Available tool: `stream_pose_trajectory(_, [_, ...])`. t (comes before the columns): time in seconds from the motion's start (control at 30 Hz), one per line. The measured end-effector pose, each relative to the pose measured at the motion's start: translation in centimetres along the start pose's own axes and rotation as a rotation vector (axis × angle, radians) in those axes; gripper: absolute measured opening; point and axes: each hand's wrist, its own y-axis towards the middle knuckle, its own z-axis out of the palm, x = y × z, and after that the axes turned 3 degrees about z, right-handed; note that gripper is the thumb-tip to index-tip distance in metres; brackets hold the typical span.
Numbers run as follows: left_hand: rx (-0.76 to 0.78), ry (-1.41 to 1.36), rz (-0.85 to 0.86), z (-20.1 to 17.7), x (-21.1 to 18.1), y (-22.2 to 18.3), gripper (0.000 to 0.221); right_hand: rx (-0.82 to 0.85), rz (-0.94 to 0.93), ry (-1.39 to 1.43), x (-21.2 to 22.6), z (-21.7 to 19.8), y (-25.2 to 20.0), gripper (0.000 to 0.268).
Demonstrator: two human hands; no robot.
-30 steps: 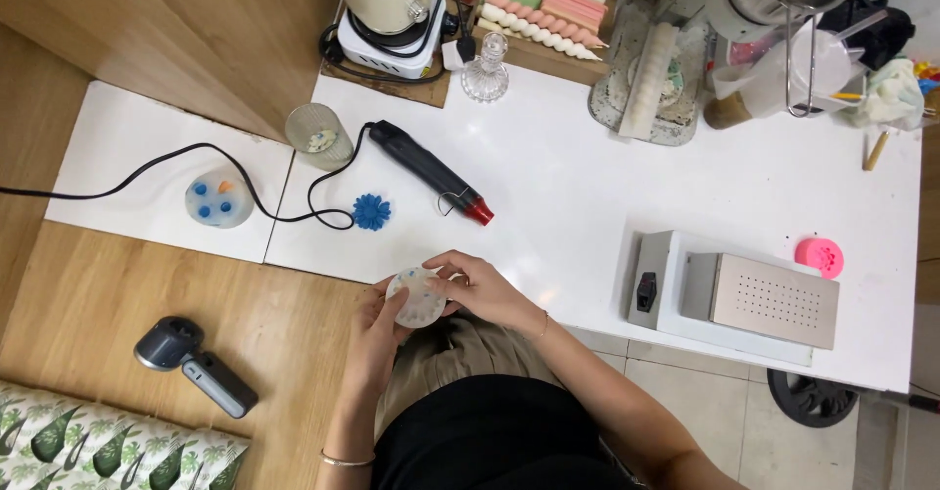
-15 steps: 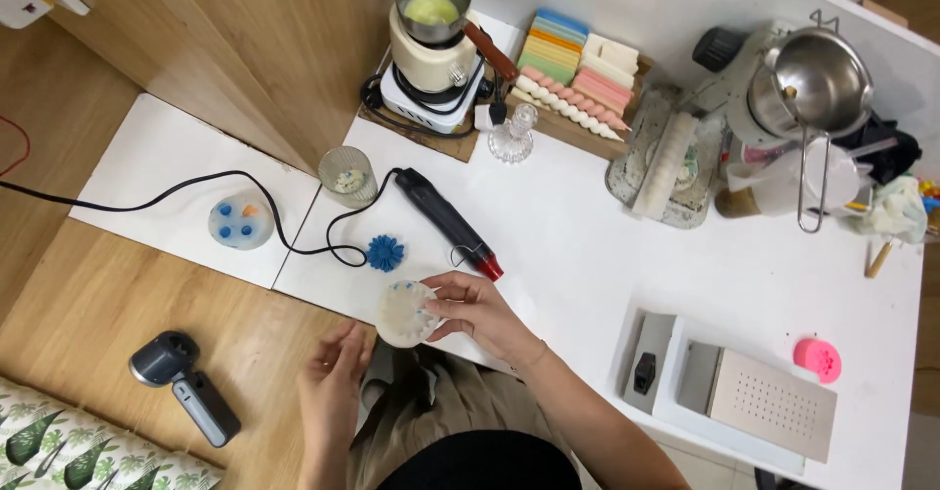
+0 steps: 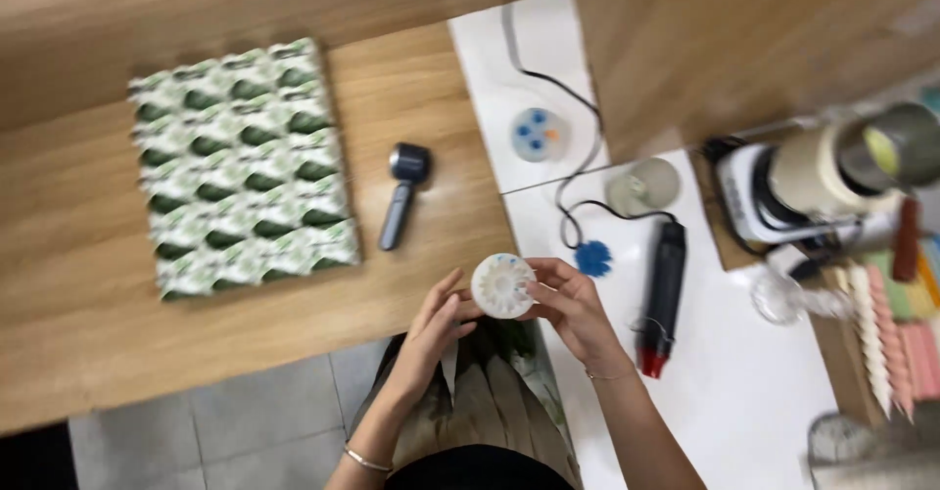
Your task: Placing small wax shapes into a silicone mold and adjusting their position using a sculpting tool.
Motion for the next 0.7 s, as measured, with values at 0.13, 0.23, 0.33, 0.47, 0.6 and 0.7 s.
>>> stream_pose_trajectory(0.13, [-0.029,-0.101,0.088,-2.0,-2.4,-3.1,0.066,0.162,0.068,-0.082,0.0,4.5,1.6,0.039])
stream_pose_trajectory(0.23, [-0.017,-0.058,0.28,-4.3,-3.4,-5.3,0.091,0.255,0.084,-0.192,-0.9,8.0,2.3,0.04])
stream_pose_trajectory(0.33, [-0.075,-0.007,0.247,-7.0,-5.0,-8.0,0.124,0.345,0.123,-0.221,-2.1,12.5,2.3,0.041])
stream_pose_trajectory(0.47, [-0.048,0.014,0.31,-12.9,-5.0,-11.1,0.135,0.404,0.149,-0.259,-6.1,18.9,2.7,0.04])
stream_pose_trajectory(0.6, [-0.145,0.163,0.457,-20.4,-5.5,-15.6,0.123,0.418,0.2,-0.203,-12.0,26.5,3.0,0.038])
stream_pose_trajectory(0.7, [-0.263,0.222,0.423,-24.8,-7.4,-18.6,0.116,0.441,0.208,-0.247,-15.1,31.9,2.6,0.039])
